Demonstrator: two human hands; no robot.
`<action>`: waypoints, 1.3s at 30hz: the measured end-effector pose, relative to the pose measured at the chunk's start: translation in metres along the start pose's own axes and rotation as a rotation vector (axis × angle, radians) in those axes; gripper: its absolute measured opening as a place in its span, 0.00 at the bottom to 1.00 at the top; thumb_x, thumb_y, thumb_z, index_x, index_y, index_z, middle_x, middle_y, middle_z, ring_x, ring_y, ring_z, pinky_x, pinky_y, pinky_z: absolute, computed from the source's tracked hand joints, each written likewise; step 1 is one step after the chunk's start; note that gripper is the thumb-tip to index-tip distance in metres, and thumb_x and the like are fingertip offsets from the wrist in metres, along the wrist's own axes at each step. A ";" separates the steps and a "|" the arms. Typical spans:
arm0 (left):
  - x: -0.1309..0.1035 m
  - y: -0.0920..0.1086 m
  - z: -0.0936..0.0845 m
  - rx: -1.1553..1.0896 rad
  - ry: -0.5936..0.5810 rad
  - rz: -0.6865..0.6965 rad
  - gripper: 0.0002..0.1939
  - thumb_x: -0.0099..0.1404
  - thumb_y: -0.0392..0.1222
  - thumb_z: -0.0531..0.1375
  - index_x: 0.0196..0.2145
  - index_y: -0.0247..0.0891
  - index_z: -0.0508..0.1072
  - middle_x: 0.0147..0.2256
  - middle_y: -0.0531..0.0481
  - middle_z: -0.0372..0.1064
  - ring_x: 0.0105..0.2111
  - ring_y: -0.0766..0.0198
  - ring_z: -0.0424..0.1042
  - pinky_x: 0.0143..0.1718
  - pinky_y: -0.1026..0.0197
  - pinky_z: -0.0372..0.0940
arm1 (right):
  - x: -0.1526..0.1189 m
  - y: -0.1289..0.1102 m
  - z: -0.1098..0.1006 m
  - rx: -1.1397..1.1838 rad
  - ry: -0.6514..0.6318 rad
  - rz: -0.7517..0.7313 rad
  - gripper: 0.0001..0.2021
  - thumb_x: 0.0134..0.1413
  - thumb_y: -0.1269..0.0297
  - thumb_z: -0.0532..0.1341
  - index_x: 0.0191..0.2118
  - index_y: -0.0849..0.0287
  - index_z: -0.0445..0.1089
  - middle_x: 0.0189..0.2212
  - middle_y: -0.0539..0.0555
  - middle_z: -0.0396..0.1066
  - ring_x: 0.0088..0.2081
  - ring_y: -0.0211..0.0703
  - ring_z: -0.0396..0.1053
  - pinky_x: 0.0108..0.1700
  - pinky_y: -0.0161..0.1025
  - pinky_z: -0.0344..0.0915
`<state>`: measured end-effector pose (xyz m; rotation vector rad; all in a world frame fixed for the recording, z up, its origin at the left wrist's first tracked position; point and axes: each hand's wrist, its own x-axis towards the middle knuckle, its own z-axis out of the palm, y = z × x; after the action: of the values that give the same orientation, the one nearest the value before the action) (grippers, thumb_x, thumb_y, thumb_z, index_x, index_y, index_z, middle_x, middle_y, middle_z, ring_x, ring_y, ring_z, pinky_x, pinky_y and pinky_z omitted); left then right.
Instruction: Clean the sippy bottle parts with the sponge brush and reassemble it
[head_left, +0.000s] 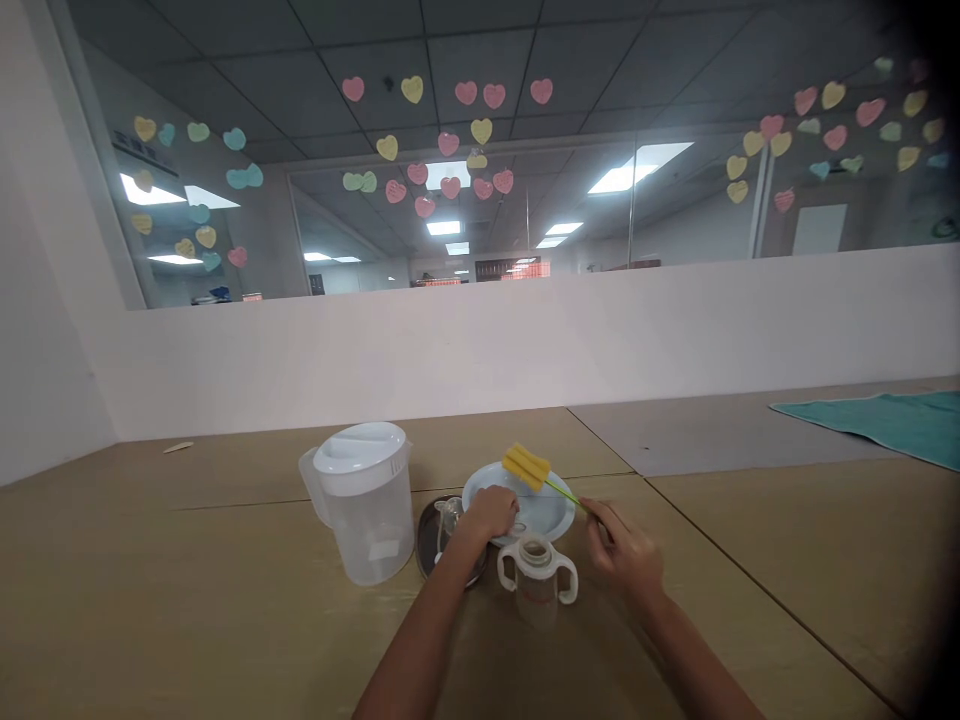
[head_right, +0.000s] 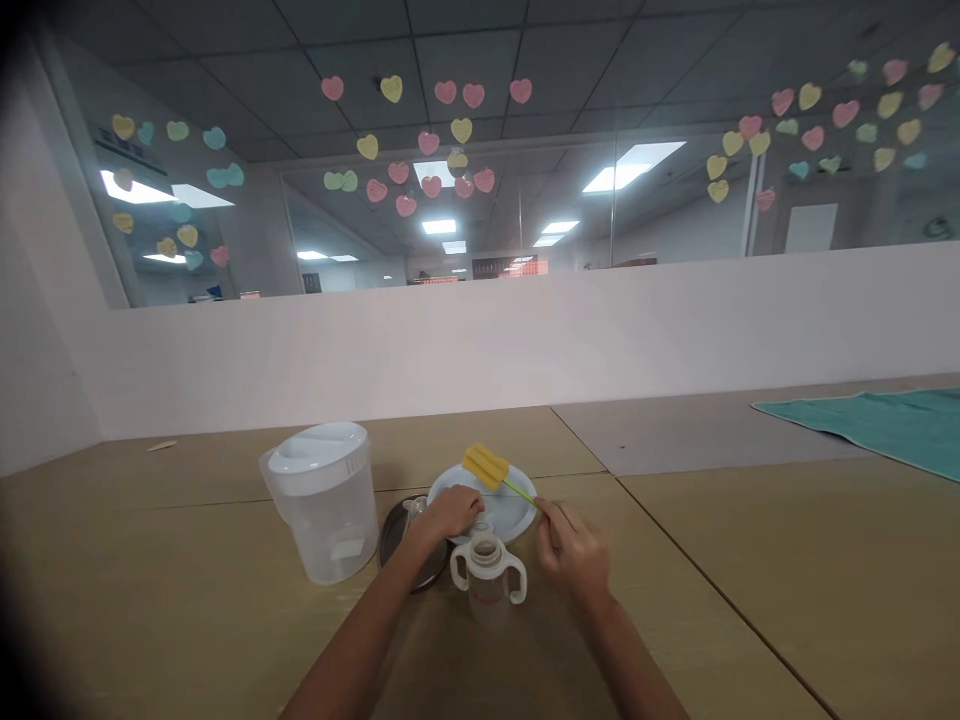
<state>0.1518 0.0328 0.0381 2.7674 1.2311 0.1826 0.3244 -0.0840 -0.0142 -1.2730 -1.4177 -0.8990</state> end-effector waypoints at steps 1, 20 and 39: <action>0.000 0.000 0.001 -0.008 0.013 -0.006 0.12 0.60 0.38 0.50 0.35 0.37 0.73 0.39 0.41 0.72 0.41 0.55 0.69 0.42 0.57 0.60 | -0.001 0.001 0.001 -0.003 -0.003 0.001 0.12 0.53 0.72 0.53 0.39 0.59 0.71 0.29 0.49 0.73 0.23 0.30 0.65 0.28 0.29 0.56; -0.003 -0.008 -0.011 -0.252 0.073 0.061 0.12 0.52 0.39 0.59 0.36 0.39 0.73 0.29 0.50 0.72 0.29 0.63 0.70 0.30 0.65 0.60 | -0.006 0.005 0.004 -0.097 -0.042 0.051 0.12 0.54 0.69 0.52 0.37 0.59 0.72 0.26 0.50 0.73 0.20 0.32 0.64 0.25 0.31 0.54; -0.007 -0.013 -0.036 -0.337 0.202 0.058 0.15 0.55 0.31 0.50 0.33 0.36 0.76 0.34 0.49 0.74 0.34 0.63 0.70 0.38 0.64 0.61 | -0.007 0.006 0.005 -0.140 -0.082 0.105 0.13 0.52 0.68 0.51 0.36 0.58 0.72 0.26 0.50 0.74 0.20 0.32 0.65 0.23 0.31 0.52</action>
<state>0.1321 0.0386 0.0710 2.5374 1.0443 0.6266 0.3287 -0.0804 -0.0225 -1.4902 -1.3565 -0.8965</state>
